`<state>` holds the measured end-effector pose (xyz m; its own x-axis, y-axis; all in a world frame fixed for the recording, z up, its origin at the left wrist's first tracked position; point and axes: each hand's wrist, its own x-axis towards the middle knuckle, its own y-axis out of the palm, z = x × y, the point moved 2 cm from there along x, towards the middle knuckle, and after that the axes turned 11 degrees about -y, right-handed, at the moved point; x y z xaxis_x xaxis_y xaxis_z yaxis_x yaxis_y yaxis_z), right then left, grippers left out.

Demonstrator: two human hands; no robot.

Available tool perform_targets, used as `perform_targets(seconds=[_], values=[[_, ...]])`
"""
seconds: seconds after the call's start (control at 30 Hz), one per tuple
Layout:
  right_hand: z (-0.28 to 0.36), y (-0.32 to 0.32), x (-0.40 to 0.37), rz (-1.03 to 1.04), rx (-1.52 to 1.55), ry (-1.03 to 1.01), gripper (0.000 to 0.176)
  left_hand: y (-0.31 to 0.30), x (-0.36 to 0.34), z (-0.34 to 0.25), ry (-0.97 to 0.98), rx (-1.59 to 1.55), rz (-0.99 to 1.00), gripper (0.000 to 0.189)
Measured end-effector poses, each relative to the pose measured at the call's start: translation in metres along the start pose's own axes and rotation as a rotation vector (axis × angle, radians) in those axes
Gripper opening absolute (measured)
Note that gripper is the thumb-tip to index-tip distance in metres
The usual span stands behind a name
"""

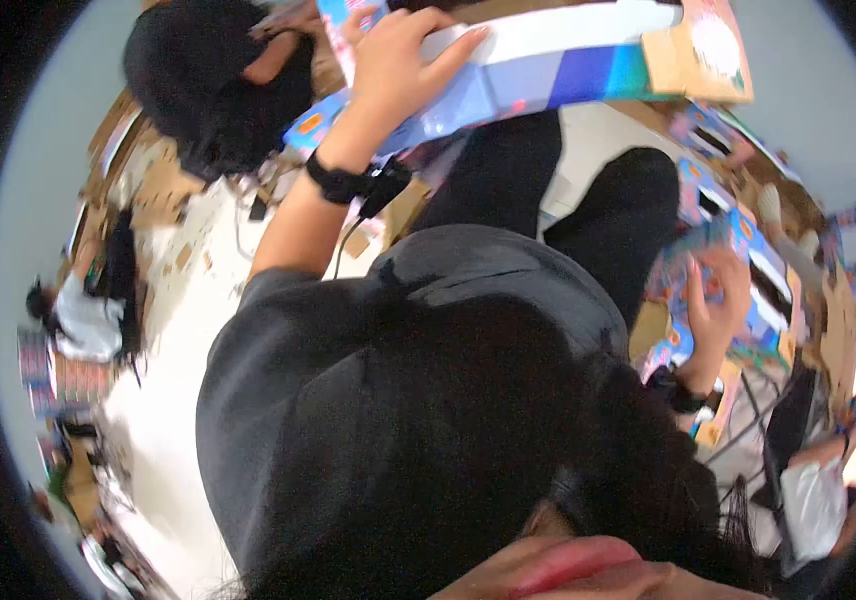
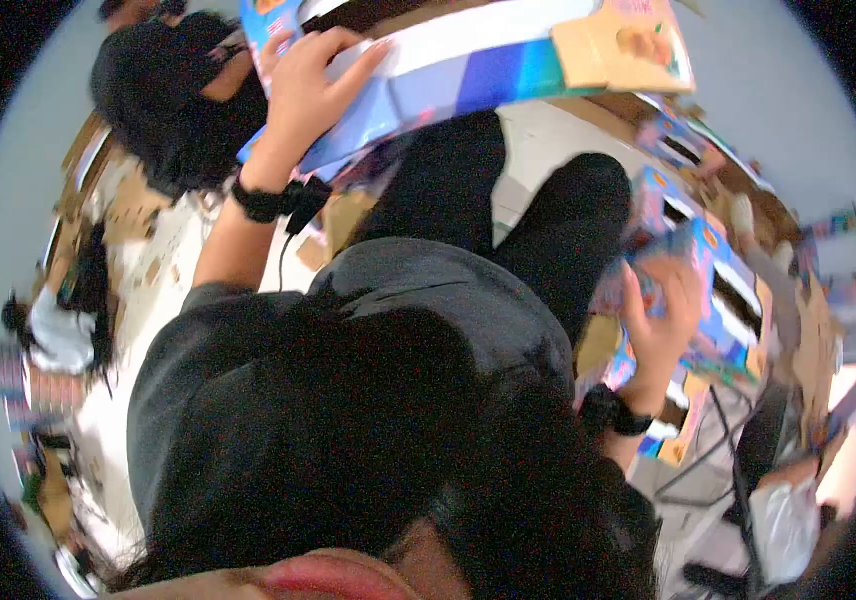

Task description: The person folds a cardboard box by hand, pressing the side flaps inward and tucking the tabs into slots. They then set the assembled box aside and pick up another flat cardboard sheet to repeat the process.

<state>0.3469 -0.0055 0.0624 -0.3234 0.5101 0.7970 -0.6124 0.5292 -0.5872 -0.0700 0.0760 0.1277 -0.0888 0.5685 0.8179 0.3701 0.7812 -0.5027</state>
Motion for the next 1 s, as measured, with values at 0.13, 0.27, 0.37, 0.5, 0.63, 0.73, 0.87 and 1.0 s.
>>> perform_targets(seconds=[0.13, 0.27, 0.37, 0.5, 0.63, 0.73, 0.87, 1.0], values=[[0.036, -0.023, 0.033, -0.294, -0.252, -0.297, 0.025, 0.024, -0.018, -0.039, 0.17, -0.188, 0.206, 0.031], [0.044, -0.016, 0.014, -0.406, -0.453, -0.328, 0.02, 0.06, -0.041, -0.058, 0.274, -0.271, 0.474, 0.027], [0.037, -0.003, 0.004, -0.309, -0.474, -0.18, 0.021, 0.069, -0.048, -0.061, 0.309, -0.321, 0.603, 0.029], [0.014, 0.015, -0.008, -0.109, -0.312, -0.04, 0.026, 0.069, -0.058, -0.066, 0.379, -0.249, 0.617, 0.028], [0.007, 0.023, -0.016, 0.051, -0.078, -0.029, 0.032, 0.068, -0.062, -0.071, 0.359, -0.218, 0.613, 0.026], [0.019, 0.028, -0.001, 0.138, -0.1, -0.052, 0.038, 0.07, -0.062, -0.07, 0.376, -0.238, 0.586, 0.035], [0.018, 0.036, 0.0, 0.201, -0.205, -0.111, 0.047, 0.067, -0.067, -0.077, 0.398, -0.241, 0.539, 0.047], [0.018, 0.039, -0.005, 0.212, -0.199, -0.073, 0.051, 0.062, -0.07, -0.076, 0.42, -0.257, 0.487, 0.045]])
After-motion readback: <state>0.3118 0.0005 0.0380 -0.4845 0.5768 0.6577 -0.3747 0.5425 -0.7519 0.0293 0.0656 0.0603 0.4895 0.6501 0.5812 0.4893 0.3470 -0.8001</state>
